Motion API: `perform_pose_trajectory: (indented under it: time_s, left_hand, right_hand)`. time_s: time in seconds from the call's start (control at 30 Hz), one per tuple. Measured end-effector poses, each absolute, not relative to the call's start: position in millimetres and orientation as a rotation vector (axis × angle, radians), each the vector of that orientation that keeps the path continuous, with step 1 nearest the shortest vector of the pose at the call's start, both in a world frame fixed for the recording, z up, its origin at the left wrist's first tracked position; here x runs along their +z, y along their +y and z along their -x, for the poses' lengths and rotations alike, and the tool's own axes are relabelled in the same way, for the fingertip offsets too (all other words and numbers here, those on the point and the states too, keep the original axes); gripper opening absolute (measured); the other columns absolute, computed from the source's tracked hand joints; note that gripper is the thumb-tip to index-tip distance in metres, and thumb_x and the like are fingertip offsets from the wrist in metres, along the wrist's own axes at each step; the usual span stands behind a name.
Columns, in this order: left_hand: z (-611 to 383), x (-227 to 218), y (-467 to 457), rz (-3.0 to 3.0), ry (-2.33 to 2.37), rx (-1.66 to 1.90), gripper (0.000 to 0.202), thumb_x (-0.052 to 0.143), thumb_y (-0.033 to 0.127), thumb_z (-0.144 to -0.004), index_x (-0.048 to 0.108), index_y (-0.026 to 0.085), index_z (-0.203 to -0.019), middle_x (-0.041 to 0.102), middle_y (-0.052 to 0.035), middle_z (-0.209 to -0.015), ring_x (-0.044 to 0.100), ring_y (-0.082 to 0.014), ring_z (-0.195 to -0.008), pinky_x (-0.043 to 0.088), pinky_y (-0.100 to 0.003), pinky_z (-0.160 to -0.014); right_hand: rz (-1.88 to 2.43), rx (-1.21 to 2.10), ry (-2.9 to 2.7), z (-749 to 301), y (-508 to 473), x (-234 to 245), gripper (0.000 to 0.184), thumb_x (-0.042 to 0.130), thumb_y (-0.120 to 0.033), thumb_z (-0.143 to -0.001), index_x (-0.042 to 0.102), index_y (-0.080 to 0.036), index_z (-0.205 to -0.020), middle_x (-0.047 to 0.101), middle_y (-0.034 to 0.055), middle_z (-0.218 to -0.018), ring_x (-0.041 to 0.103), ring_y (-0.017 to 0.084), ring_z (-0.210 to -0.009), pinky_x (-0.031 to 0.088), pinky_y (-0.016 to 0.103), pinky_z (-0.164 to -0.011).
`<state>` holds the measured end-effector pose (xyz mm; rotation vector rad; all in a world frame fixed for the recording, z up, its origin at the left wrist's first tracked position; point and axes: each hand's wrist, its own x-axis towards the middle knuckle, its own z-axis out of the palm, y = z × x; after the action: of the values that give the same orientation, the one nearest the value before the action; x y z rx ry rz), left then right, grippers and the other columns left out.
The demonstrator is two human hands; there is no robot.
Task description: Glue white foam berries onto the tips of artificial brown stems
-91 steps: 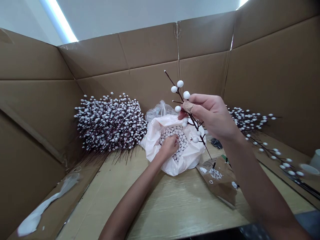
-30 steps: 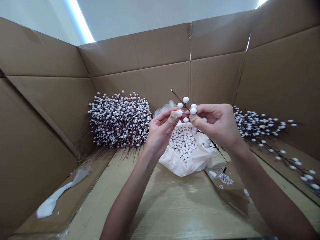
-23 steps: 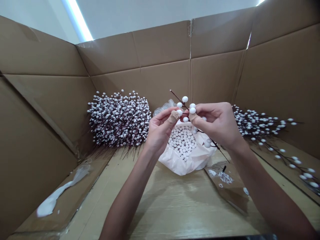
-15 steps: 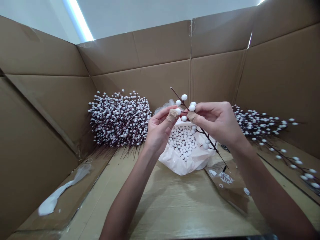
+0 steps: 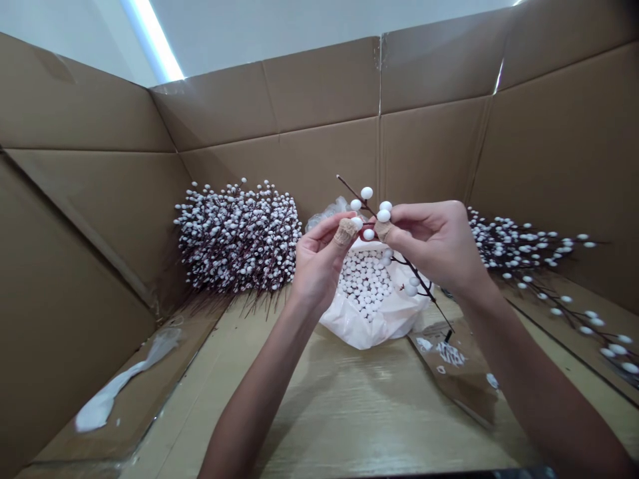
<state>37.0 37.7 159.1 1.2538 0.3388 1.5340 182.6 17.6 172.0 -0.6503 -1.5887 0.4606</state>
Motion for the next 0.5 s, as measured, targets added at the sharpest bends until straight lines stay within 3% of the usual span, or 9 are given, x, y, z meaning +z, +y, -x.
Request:
perform_pose_trajectory:
  time_s: [0.3, 0.5]
  left_hand:
    - [-41.9, 156.0, 36.1, -1.208, 0.378, 1.578, 0.012, 0.078, 0.024, -0.069, 0.075, 0.021, -0.080, 0.074, -0.0007, -0.085, 0.068, -0.0133, -0.084, 0.050, -0.028, -0.090]
    - [-42.5, 155.6, 35.9, -1.207, 0.391, 1.603, 0.010, 0.078, 0.023, -0.068, 0.075, 0.022, -0.077, 0.075, -0.0001, -0.085, 0.068, -0.0137, -0.087, 0.049, -0.029, -0.091]
  right_hand:
    - [0.655, 0.421, -1.567, -180.0, 17.9, 170.4, 0.013, 0.068, -0.021, -0.072, 0.068, -0.018, -0.060, 0.062, 0.0006, -0.061, 0.058, 0.016, -0.066, 0.047, 0.026, -0.054]
    - [0.617, 0.433, -1.584, -179.4, 18.9, 169.0, 0.015, 0.062, -0.011, -0.071, 0.067, -0.017, -0.059, 0.061, -0.0010, -0.061, 0.054, 0.012, -0.061, 0.044, 0.025, -0.054]
